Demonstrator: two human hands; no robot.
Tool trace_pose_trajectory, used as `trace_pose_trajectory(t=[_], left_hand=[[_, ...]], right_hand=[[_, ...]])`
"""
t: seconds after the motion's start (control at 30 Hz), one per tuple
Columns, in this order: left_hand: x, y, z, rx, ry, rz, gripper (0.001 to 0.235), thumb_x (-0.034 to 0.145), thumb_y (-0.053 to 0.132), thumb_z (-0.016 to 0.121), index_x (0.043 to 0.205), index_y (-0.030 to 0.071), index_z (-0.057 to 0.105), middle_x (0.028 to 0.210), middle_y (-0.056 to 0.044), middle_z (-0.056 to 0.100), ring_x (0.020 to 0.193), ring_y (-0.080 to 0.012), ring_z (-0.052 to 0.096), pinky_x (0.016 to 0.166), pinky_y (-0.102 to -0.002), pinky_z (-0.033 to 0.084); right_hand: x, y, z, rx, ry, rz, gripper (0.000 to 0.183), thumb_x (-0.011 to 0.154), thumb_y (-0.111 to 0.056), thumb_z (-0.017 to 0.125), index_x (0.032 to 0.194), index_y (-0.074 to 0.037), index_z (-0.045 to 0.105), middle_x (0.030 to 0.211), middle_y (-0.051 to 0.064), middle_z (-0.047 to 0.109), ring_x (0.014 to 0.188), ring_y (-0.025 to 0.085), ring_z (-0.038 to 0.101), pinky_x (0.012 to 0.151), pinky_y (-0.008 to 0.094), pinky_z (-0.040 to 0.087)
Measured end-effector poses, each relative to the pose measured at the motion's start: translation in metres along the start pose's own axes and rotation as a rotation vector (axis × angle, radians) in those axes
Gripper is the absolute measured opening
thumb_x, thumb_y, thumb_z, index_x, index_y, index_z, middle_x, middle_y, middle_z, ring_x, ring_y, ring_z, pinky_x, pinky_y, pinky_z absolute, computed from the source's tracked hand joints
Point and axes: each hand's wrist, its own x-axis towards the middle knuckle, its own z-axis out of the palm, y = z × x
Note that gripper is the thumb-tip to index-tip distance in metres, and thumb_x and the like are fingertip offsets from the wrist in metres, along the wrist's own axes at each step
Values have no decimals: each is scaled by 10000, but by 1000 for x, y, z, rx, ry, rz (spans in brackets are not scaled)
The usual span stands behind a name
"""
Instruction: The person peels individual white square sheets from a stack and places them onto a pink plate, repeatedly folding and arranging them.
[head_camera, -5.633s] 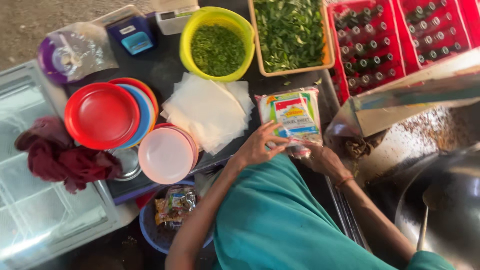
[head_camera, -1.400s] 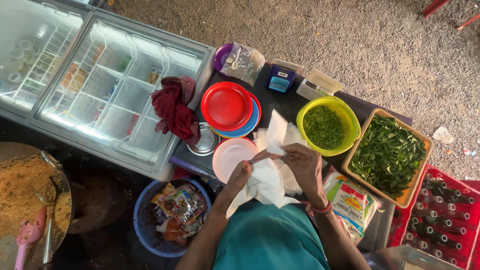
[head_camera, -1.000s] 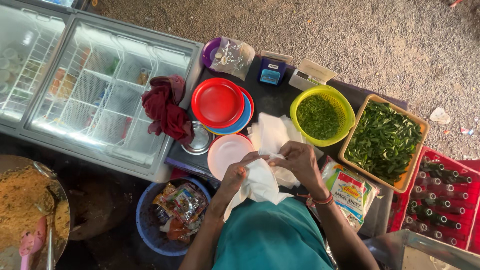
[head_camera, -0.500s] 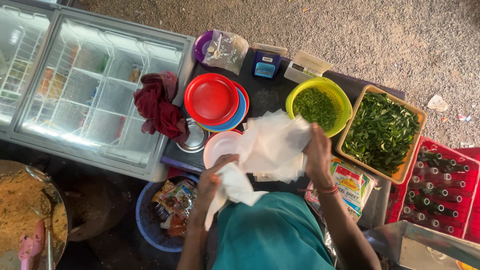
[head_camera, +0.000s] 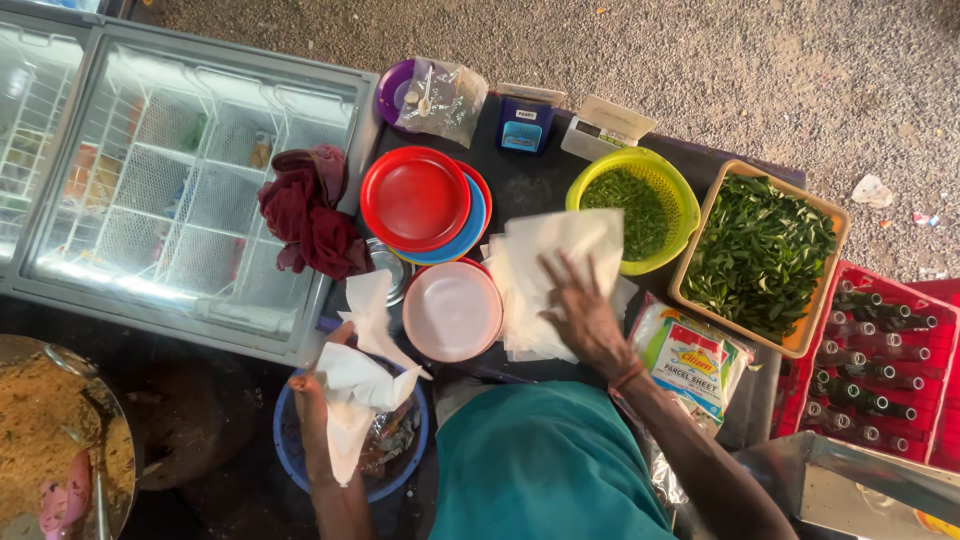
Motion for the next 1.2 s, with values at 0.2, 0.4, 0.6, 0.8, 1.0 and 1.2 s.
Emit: trace_pose_trajectory(t=[0.2, 0.4, 0.6, 0.8, 1.0, 1.2], left_hand=[[-5, -14, -13, 6, -49, -51, 1062, 911, 711, 647, 1514, -139, 440, 981, -103, 628, 930, -191, 613, 861, -370, 505], [-9, -20, -8, 47, -55, -101, 1069, 858, 738, 655, 1499, -95, 462, 1052, -102, 627, 993, -202, 615, 869, -390, 519], [2, -30, 13, 66, -150, -129, 1047, 820, 790, 631, 1435, -51, 522, 1173, -102, 636, 1100, -191, 623, 929, -360, 528], [5, -55, 13, 2, -245, -159, 1034, 836, 742, 697, 1436, -81, 517, 1113, -92, 617, 1015, -169, 618, 870, -337, 534], [13, -106, -19, -212, -449, -271, 1037, 886, 660, 738, 1537, -108, 490, 1136, -27, 610, 1014, -93, 607, 876, -267, 517], [20, -107, 10, -366, -401, -407, 965, 939, 627, 664, 1511, -117, 437, 1256, -117, 646, 1043, -147, 634, 882, -310, 530]], right_hand=[[-29, 13, 60, 4, -374, -175, 513, 916, -460, 682, 1147, -17, 566, 1643, 220, 218, 1529, 387, 137, 1197, 621, 66], [-20, 32, 75, 126, -7, 53, 456, 996, -444, 602, 1296, -102, 562, 1699, 112, 324, 1621, 307, 252, 1349, 551, 202], [-8, 38, 96, -254, -46, 71, 890, 882, -638, 632, 1575, -140, 377, 1646, 252, 176, 1526, 451, 127, 1157, 727, 112], [-6, 37, 94, -202, -135, 121, 1022, 840, -688, 631, 1587, -76, 296, 1651, 272, 141, 1526, 457, 104, 1160, 712, 93], [-10, 12, 71, 1135, -66, 403, 749, 1012, -507, 561, 1557, -15, 411, 1581, 219, 469, 1485, 312, 419, 1230, 479, 323], [-9, 14, 63, 1693, -341, 542, 528, 1033, -332, 563, 1431, 13, 538, 1402, 133, 630, 1317, 234, 567, 1111, 414, 460]])
